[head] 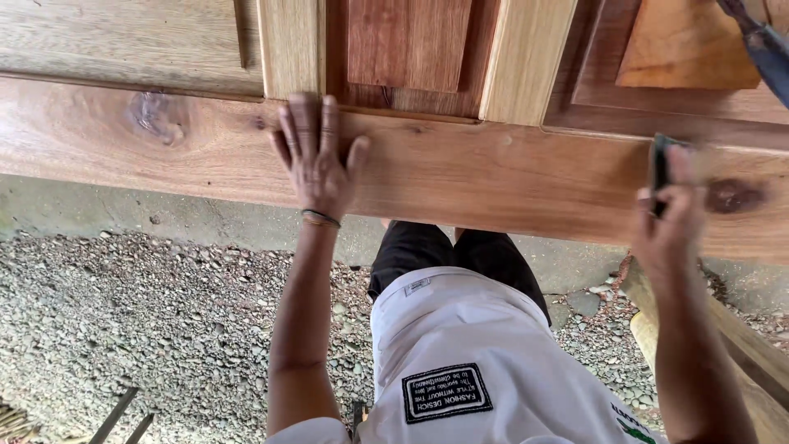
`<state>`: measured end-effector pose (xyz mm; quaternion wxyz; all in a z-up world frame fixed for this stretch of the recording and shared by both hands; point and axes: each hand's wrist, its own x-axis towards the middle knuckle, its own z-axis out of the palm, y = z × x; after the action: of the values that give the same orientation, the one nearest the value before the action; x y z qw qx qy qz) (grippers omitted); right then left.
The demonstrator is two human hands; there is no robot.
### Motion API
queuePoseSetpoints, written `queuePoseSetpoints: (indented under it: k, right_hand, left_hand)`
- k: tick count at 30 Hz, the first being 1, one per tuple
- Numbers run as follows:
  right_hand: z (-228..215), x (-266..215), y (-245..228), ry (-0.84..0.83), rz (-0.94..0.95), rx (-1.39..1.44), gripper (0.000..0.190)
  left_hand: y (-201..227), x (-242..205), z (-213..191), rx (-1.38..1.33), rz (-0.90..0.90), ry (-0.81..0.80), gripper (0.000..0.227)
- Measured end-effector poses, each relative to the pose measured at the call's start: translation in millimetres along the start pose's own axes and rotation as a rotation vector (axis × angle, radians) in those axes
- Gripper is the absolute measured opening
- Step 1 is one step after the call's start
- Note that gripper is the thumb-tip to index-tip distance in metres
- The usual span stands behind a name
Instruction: Sanding a wooden door and applying wood filler to the joints
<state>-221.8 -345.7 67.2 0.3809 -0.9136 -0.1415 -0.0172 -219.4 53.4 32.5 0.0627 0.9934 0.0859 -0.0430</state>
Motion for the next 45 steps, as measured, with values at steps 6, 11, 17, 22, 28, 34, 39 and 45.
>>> queuePoseSetpoints:
  k: [6,11,17,22,28,34,39,45]
  right_hand:
    - [50.0,-11.7,5.2,-0.109,0.125,-0.237,0.046]
    - [153.8,23.8,-58.9,-0.174,-0.143,-0.282,0.056]
    - [164.1,47.4,-81.7,-0.244,-0.251,-0.208,0.066]
    - [64.3,-6.2,3.2,-0.069,0.087,-0.362,0.048]
    - [172.4,24.9,-76.6,-0.115,-0.094,-0.251,0.056]
    - [198.4,68.4,-127.8,-0.268,-0.332,-0.267,0.057]
    - [111.1,20.4,-69.7,-0.275,-0.032,-0.324,0.048]
    - [201.1,50.0,-108.7,-0.061,-0.135,-0.315,0.06]
  left_hand:
    - [-50.3,3.7,-4.7,0.017,-0.197,-0.03,0.069]
    - [-54.9,2.6,-7.8,-0.048,-0.181,0.042,0.065]
    - [-71.7,4.7,-3.1,-0.01,-0.152,-0.093,0.067]
    - [-74.4,9.2,-15.0,-0.059,-0.212,-0.006,0.07]
    - [-75.3,9.2,-15.2,-0.06,-0.214,0.021,0.068]
    - [-108.3,18.3,-15.8,0.007,-0.22,-0.022,0.066]
    - [-164.3,23.4,-17.2,0.027,-0.403,-0.047,0.072]
    - [-164.4,28.4,-26.8,0.001,-0.408,-0.011,0.068]
